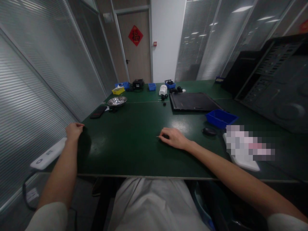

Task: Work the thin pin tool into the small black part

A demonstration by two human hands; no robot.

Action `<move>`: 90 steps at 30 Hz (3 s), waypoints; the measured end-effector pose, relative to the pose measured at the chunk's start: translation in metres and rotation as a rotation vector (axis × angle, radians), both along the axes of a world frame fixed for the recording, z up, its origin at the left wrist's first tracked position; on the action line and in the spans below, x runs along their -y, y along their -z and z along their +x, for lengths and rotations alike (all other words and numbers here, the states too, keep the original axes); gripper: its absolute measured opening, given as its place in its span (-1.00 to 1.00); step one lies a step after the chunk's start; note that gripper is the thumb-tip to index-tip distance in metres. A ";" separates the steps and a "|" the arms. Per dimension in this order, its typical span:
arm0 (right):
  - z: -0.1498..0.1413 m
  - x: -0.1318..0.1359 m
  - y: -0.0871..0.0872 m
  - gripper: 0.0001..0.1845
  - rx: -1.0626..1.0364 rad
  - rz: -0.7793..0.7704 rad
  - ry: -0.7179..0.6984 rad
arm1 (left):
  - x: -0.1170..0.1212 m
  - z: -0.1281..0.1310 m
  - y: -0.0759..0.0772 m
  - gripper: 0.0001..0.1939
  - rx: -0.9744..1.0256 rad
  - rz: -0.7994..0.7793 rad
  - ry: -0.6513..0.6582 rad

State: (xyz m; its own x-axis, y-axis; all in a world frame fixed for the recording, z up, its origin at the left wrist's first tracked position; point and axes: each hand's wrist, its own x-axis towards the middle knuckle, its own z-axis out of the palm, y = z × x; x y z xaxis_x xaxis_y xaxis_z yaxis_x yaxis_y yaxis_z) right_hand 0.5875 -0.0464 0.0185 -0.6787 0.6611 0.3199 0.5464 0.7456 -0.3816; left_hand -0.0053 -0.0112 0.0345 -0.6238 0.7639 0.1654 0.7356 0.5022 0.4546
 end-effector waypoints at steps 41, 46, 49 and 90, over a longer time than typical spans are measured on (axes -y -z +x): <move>-0.004 0.004 0.001 -0.85 0.056 0.057 -0.008 | 0.040 0.321 0.023 -0.69 0.285 0.119 1.420; -0.005 0.006 0.001 -0.84 0.062 0.062 -0.001 | 0.041 0.321 0.021 -0.73 0.278 0.143 1.437; -0.006 0.007 0.001 -0.84 0.040 0.047 -0.008 | 0.042 0.321 0.019 -0.74 0.280 0.155 1.433; -0.013 0.008 0.005 -0.85 0.046 0.035 -0.006 | 0.034 0.325 0.025 -0.71 0.388 0.148 1.247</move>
State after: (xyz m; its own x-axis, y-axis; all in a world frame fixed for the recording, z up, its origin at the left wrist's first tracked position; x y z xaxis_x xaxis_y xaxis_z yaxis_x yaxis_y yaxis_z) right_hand 0.5740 -0.0540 0.0138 -0.6969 0.6461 0.3112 0.5587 0.7612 -0.3292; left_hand 0.3194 -0.0454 0.0098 0.4578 0.8478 0.2678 0.4755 -0.4880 0.7320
